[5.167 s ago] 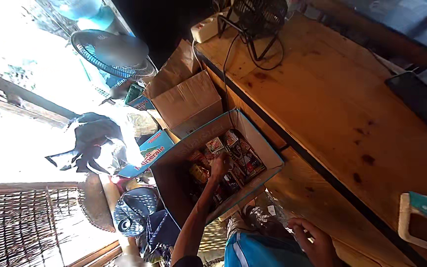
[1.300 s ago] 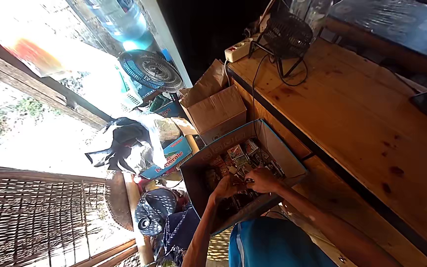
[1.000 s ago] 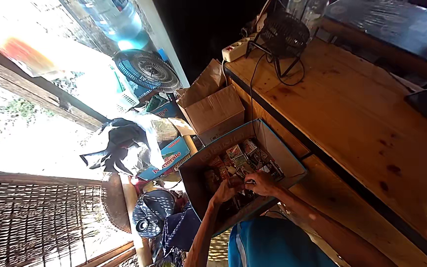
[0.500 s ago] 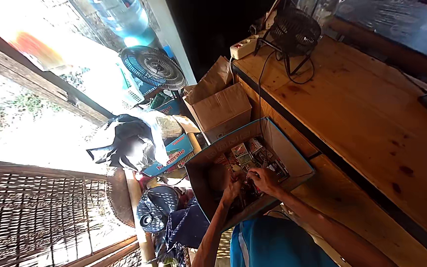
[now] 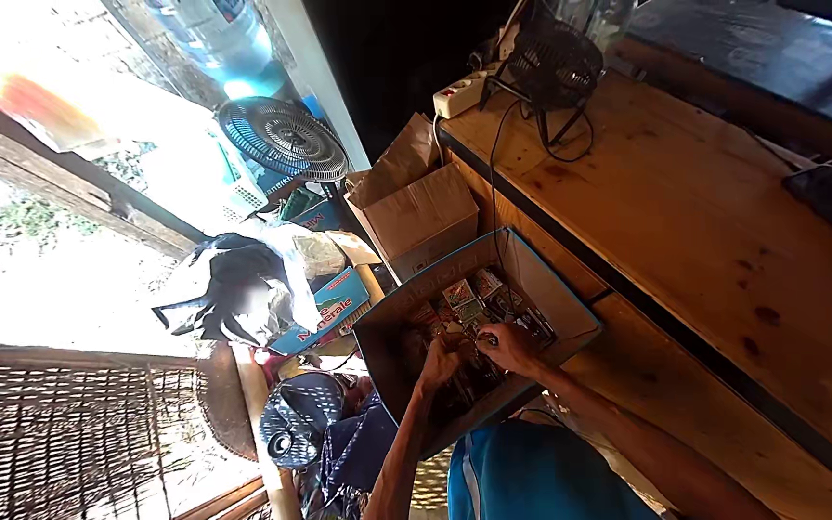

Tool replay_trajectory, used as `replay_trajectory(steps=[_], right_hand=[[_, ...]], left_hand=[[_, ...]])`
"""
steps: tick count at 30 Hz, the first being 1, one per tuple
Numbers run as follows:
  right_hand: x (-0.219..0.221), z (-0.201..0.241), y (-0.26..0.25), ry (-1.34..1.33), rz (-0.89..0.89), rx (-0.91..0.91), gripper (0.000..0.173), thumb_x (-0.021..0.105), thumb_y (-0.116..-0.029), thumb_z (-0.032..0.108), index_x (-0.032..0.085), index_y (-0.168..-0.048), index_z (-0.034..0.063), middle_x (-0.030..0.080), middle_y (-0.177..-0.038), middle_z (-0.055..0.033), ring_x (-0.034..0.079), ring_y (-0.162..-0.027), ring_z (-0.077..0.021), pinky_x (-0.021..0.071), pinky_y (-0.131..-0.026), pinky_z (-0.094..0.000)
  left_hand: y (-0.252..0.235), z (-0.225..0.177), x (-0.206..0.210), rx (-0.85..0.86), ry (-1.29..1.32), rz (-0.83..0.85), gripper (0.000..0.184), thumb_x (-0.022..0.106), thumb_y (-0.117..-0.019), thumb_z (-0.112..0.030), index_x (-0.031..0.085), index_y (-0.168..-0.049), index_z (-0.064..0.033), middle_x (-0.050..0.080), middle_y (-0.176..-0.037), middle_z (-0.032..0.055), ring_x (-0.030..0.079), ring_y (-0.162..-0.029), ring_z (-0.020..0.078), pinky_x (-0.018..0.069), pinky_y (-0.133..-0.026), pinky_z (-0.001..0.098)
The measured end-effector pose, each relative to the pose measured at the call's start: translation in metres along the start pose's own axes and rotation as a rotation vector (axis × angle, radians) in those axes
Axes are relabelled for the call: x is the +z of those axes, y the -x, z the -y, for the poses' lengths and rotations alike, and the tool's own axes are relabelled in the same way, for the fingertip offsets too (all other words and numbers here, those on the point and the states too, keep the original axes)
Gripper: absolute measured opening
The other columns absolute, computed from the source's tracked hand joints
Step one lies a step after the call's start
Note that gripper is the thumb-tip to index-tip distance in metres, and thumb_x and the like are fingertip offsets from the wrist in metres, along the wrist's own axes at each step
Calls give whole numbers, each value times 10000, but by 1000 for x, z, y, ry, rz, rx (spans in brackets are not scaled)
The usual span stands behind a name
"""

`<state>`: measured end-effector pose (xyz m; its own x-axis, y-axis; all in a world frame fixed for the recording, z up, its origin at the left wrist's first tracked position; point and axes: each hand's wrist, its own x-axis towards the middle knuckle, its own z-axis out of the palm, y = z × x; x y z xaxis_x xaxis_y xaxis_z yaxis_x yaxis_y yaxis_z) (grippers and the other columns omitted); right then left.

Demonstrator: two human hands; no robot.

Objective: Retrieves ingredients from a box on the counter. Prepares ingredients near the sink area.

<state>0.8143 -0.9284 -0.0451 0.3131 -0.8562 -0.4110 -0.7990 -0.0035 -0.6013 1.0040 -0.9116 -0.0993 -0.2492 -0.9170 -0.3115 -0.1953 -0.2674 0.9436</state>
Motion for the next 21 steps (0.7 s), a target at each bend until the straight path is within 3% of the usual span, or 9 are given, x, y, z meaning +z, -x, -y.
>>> replay_trajectory(steps=[4,8,11,13,15,17,19,21], right_hand=[[-6,-2,19,-209,-217,70,348,613,-1002,294,727,-1197,30,730,-1107,-196,690,-1066,-328,504,-955,-540],[-21,-13,27,-505,-243,71,355,595,-1037,261,678,-1250,-10,699,-1163,-188,667,-1073,-236,511,-976,-422],[-25,-13,38,-723,-262,95,327,536,-1060,189,644,-1292,-13,683,-1161,-150,644,-1033,-157,512,-937,-337],[-23,-13,49,-790,-332,100,312,542,-1046,162,643,-1264,-37,690,-1103,-145,655,-991,-146,529,-915,-332],[-19,-10,64,-769,-421,104,309,538,-1047,160,646,-1253,-45,696,-1091,-146,665,-982,-147,541,-914,-325],[-21,2,83,-725,-481,129,340,518,-1062,174,637,-1305,-32,699,-1145,-172,675,-1021,-184,538,-940,-356],[-21,12,109,-779,-500,100,399,510,-1065,193,588,-1390,-23,672,-1266,-208,668,-1126,-224,519,-1012,-383],[-18,15,138,-950,-489,12,443,543,-1051,237,571,-1420,-8,640,-1345,-182,637,-1207,-191,504,-1060,-361]], left_hand=[[-5,22,-15,-66,36,-184,144,638,-978,-76,702,-1048,32,701,-883,53,647,-784,54,548,-779,270],[-8,26,-19,-49,-119,-75,172,661,-979,-146,716,-1053,-1,710,-912,45,650,-816,64,540,-810,298],[-14,24,-17,40,-327,-77,333,672,-978,-223,689,-1245,-23,726,-1172,132,702,-1075,214,541,-996,438],[-10,12,-7,175,-334,-194,462,630,-983,-237,602,-1351,42,644,-1309,239,619,-1226,363,460,-1073,549],[6,-20,17,265,-220,-267,449,571,-1018,-245,591,-1331,76,647,-1272,244,632,-1182,326,505,-1027,485],[30,-58,49,282,-93,-145,477,523,-1045,-235,531,-1365,119,648,-1279,243,652,-1162,249,525,-1015,406],[51,-74,85,253,-22,-32,511,474,-1053,-203,444,-1427,143,612,-1325,272,637,-1194,226,506,-1045,379],[63,-79,113,202,105,4,492,377,-1074,-124,362,-1479,156,549,-1394,286,591,-1237,157,462,-1079,317]])
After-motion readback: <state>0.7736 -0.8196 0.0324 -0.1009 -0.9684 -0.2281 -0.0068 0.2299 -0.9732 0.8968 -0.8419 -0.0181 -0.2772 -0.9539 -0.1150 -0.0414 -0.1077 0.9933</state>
